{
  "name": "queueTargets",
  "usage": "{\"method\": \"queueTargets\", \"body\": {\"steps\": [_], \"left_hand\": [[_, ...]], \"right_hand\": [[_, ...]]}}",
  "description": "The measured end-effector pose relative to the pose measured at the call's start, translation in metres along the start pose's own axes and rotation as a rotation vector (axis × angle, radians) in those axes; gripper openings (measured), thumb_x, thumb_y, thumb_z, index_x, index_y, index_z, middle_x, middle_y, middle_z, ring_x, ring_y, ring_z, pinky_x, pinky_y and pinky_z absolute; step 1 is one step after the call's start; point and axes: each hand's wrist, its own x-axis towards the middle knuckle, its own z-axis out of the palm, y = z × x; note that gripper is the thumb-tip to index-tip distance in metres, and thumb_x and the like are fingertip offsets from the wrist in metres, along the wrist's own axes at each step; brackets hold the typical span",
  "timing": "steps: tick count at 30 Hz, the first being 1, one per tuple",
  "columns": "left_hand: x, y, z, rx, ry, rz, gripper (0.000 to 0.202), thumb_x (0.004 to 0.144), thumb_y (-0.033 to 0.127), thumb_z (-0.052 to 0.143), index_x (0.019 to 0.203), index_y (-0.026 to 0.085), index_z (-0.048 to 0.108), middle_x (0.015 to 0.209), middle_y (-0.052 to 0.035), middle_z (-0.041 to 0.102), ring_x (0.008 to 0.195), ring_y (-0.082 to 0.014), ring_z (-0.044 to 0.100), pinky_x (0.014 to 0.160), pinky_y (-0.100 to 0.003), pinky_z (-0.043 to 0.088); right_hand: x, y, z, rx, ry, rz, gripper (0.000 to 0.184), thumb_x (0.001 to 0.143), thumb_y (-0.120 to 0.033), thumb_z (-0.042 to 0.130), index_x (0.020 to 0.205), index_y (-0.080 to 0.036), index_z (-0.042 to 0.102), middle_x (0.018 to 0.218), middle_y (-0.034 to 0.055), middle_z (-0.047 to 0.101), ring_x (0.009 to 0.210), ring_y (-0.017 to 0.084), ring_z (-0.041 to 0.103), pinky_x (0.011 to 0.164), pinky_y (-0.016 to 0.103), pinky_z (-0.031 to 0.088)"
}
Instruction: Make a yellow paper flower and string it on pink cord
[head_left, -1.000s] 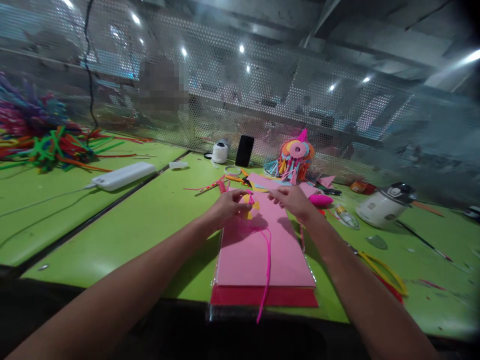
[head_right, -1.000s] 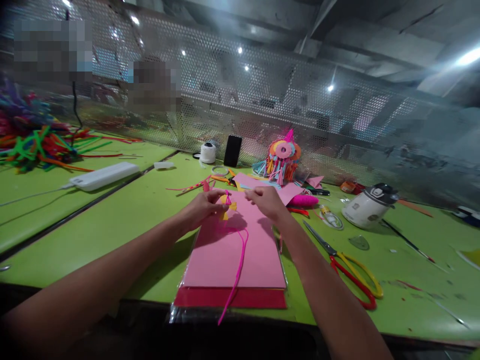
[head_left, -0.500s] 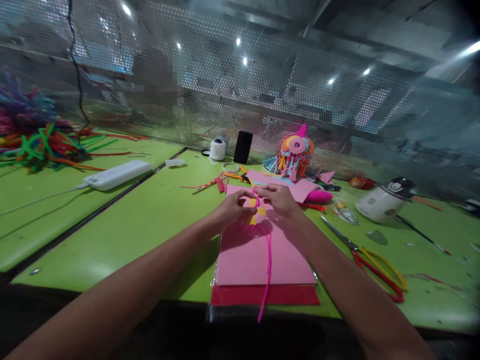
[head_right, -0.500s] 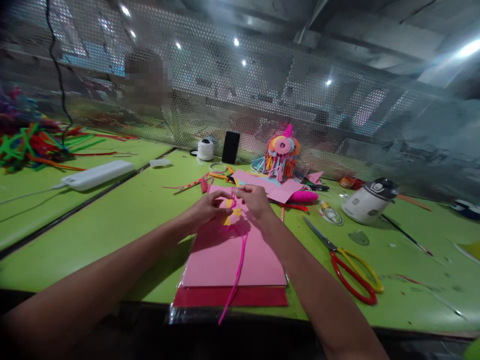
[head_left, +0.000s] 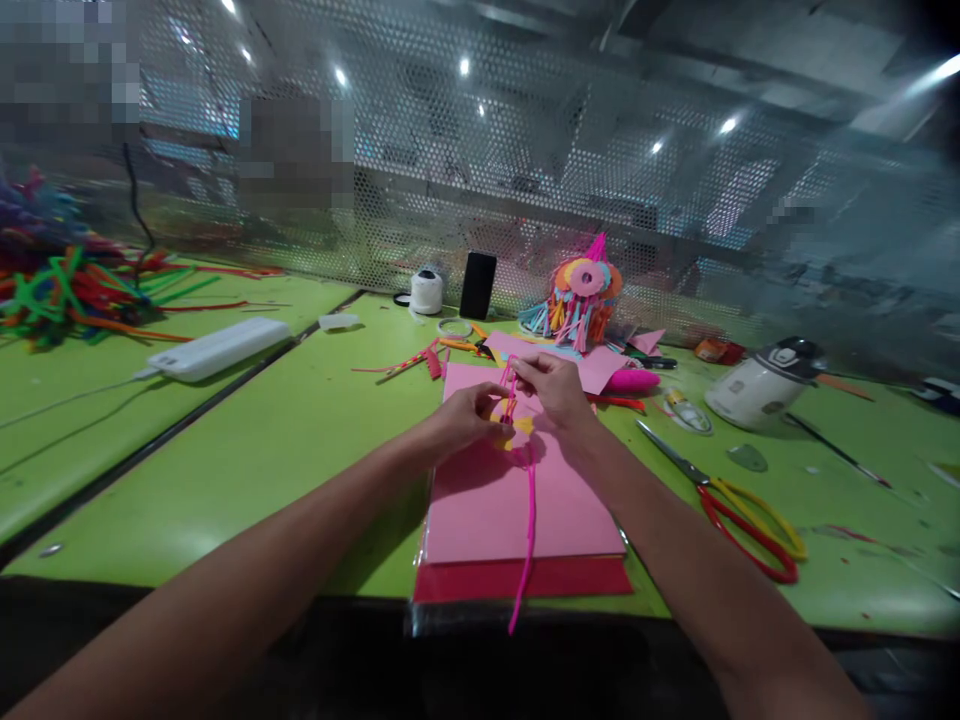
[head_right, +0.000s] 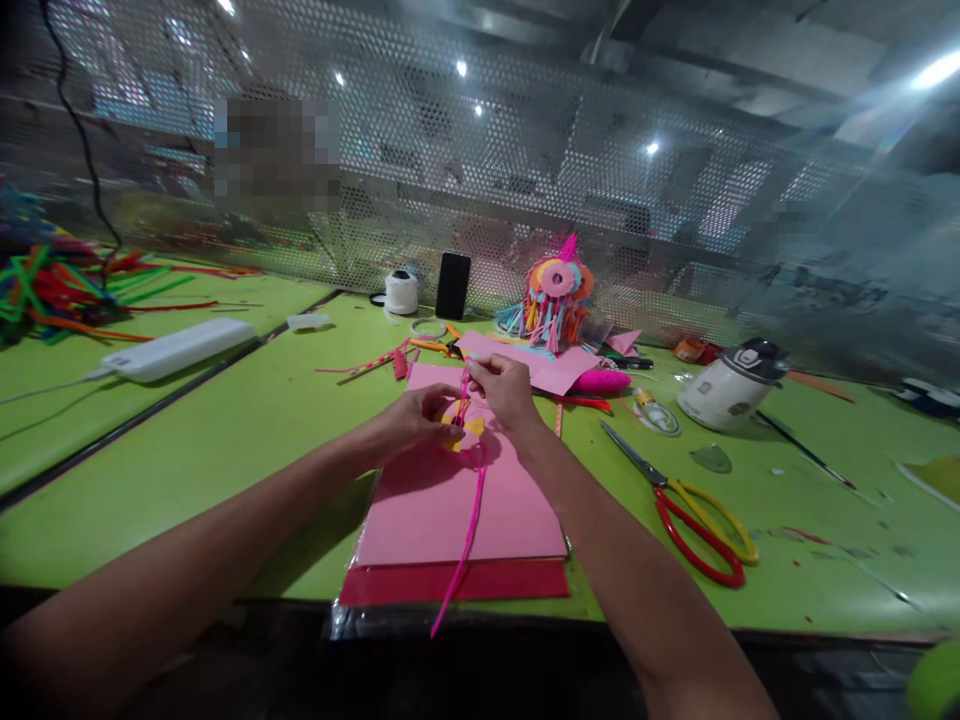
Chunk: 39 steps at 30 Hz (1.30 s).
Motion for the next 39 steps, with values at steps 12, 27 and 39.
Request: {"method": "queueTargets", "body": {"steps": [12,27,39], "left_hand": [[-0.003,0.011,-0.002,-0.353,-0.055,-0.165,0.037,0.064,0.009,0.073,0.096,0.014,0.057,0.055,0.0067,0.049,0.045,-0.0058,0.046,0.045,-0.019,0.033],[0.000,0.007,0.000,-0.432,-0.018,-0.174,0.034,0.062,0.013,0.078,0.090,0.015,0.059,0.067,0.0004,0.064,0.057,-0.0067,0.058,0.054,-0.016,0.041],[-0.002,0.010,-0.002,-0.409,-0.100,-0.231,0.034,0.062,0.014,0.078,0.093,0.014,0.063,0.065,-0.0004,0.064,0.054,-0.0074,0.055,0.049,-0.017,0.036]], "right_hand": [[0.005,0.009,-0.008,0.165,-0.060,0.104,0.023,0.059,-0.034,0.076,0.067,-0.016,0.065,0.062,-0.0010,0.062,0.053,0.008,0.051,0.050,0.021,0.039],[0.002,0.012,-0.001,0.267,-0.071,0.158,0.016,0.060,-0.028,0.074,0.066,-0.017,0.065,0.063,-0.0018,0.063,0.055,0.008,0.053,0.056,0.022,0.042],[0.009,0.009,-0.001,0.255,0.002,0.136,0.013,0.062,-0.025,0.072,0.067,-0.016,0.063,0.061,-0.0023,0.062,0.053,0.008,0.052,0.054,0.022,0.042]]}}
